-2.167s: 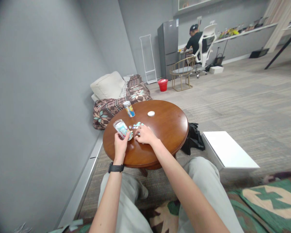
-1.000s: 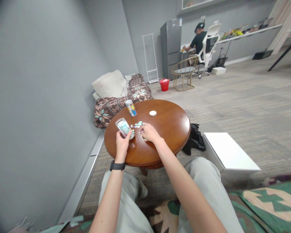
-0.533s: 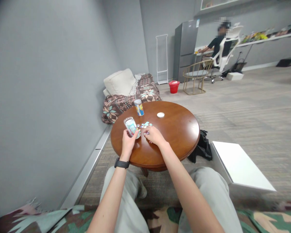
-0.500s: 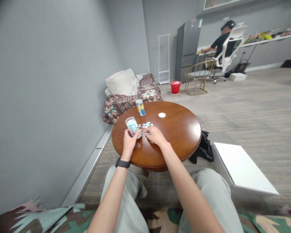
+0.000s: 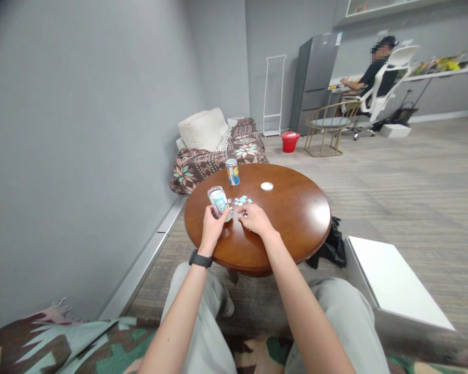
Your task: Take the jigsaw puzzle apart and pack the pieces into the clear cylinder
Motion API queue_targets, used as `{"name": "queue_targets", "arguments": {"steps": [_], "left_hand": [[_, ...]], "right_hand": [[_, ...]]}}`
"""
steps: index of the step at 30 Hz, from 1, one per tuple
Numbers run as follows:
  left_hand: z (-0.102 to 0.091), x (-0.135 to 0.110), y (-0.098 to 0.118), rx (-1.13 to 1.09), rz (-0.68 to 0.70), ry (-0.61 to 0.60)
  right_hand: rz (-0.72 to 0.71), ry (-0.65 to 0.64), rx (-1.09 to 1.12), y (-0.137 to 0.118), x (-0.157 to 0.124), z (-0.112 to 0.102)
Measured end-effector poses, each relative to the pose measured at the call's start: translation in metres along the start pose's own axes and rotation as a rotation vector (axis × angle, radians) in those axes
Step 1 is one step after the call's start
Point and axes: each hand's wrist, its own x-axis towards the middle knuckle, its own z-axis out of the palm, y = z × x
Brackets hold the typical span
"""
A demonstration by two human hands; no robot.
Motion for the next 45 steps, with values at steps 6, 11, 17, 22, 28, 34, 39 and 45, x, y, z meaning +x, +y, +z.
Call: {"name": "queue_targets", "arguments": {"steps": [6,11,17,22,28,34,39,45], "left_hand": [[0.000,-0.001,0.001,-0.015,-0.001,-0.013],[0.001,0.000,0.000,-0.025,0.000,-0.004],[0.000,-0.001,-0.001,0.009,0.039,-0.015],[-0.004,-0.001,0.001,0.087,0.172,-0.060],[-0.006,-0.004,0.008,0.109,0.264,-0.142],[-0.005,-0.005,0.011,0.131,0.276,-0.161],[-0.005,-0.004,0.008,0.122,0.263,-0.143],[-0.002,-0.003,0.009,0.034,0.111,-0.094]], "right_hand": [[-0.035,-0.025,0.001,0.002,-0.001,0.001],[-0.081,-0.037,0.052,0.006,0.001,0.004],[-0.028,0.132,0.136,0.002,0.005,-0.002],[-0.094,0.520,0.324,-0.016,0.002,-0.015],[-0.013,0.647,0.479,-0.024,0.002,-0.014],[-0.062,0.555,0.525,-0.025,0.002,-0.013],[-0.158,0.541,0.488,-0.030,-0.001,-0.020],[0.039,0.628,0.418,-0.012,0.004,-0.016]]}}
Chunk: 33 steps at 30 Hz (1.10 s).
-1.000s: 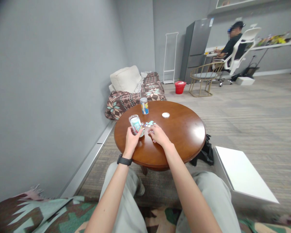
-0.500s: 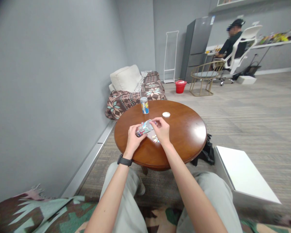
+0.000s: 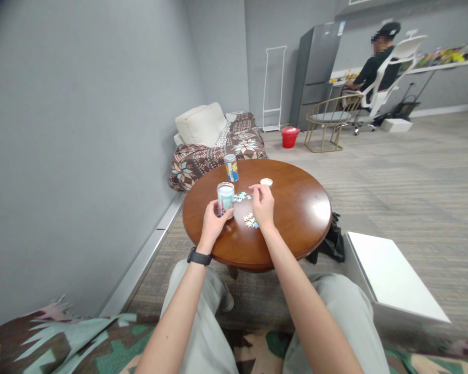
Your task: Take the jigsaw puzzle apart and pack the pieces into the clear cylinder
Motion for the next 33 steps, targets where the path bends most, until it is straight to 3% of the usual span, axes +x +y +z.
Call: {"name": "queue_targets", "arguments": {"steps": [2,5,10,14,21,33], "left_hand": [[0.001,0.000,0.002,-0.060,-0.062,0.004],[0.000,-0.001,0.004,-0.053,-0.045,0.049],[0.000,-0.001,0.003,-0.022,-0.017,0.017],[0.000,0.000,0.005,0.007,0.018,0.014],[0.001,0.000,0.001,-0.016,-0.023,-0.012],[0.004,0.000,0.000,0.018,-0.018,-0.028]], "right_hand": [[0.097,-0.097,-0.112,0.010,0.001,0.002],[0.136,-0.290,-0.308,0.015,0.001,0.001],[0.241,-0.481,-0.666,0.006,-0.014,-0.025],[0.102,-0.676,-0.707,0.004,-0.038,-0.046],[-0.011,-0.625,-0.676,0.010,-0.035,-0.037],[0.247,-0.674,-0.601,0.002,-0.021,-0.020]]}}
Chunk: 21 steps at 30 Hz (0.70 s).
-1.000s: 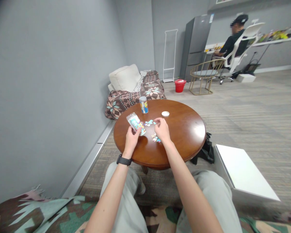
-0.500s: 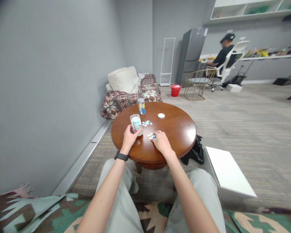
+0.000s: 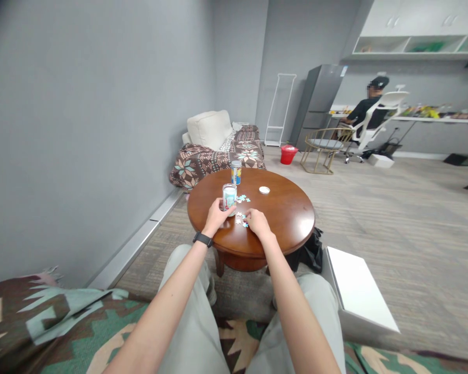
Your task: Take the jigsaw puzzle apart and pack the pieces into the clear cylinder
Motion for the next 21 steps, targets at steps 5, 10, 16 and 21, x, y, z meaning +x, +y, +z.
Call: {"name": "queue_targets", "arguments": {"steps": [5,10,16,21], "left_hand": [[0.001,0.001,-0.003,-0.031,-0.003,-0.013],[0.001,0.001,-0.002,-0.030,-0.007,-0.019],[0.000,0.000,-0.001,-0.032,-0.002,-0.032],[0.000,-0.001,-0.001,-0.037,0.011,-0.027]], "right_hand": [[-0.015,-0.016,-0.039,-0.003,0.004,-0.002],[-0.111,-0.023,-0.065,0.006,0.001,-0.004],[-0.206,0.078,-0.105,0.011,-0.018,0.005],[-0.212,0.115,-0.048,0.008,-0.011,0.015]]}}
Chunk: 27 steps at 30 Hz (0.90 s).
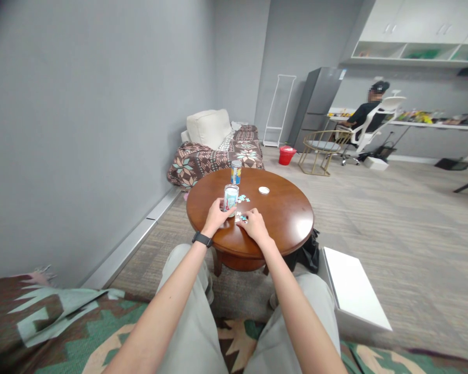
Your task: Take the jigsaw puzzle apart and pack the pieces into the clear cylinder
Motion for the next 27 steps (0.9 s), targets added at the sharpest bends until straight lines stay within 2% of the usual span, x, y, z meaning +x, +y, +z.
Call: {"name": "queue_targets", "arguments": {"steps": [6,9,12,19,23,27], "left_hand": [[0.000,0.000,-0.001,0.000,-0.005,-0.011],[0.000,0.000,-0.001,0.009,-0.007,-0.023],[-0.001,-0.001,0.000,0.025,-0.008,-0.022],[-0.002,-0.002,0.002,0.004,-0.020,-0.027],[-0.002,-0.003,0.003,-0.013,-0.034,-0.023],[-0.003,-0.004,0.005,0.002,-0.044,-0.023]], "right_hand": [[0.040,-0.014,0.068,0.008,0.027,0.005],[0.025,0.020,0.100,0.011,0.031,0.009],[-0.015,0.079,0.115,0.012,0.028,0.012],[-0.059,0.110,0.125,0.003,0.018,0.008],[-0.014,0.168,0.178,-0.001,0.012,0.002],[0.068,0.150,0.194,0.002,0.006,-0.001]]}}
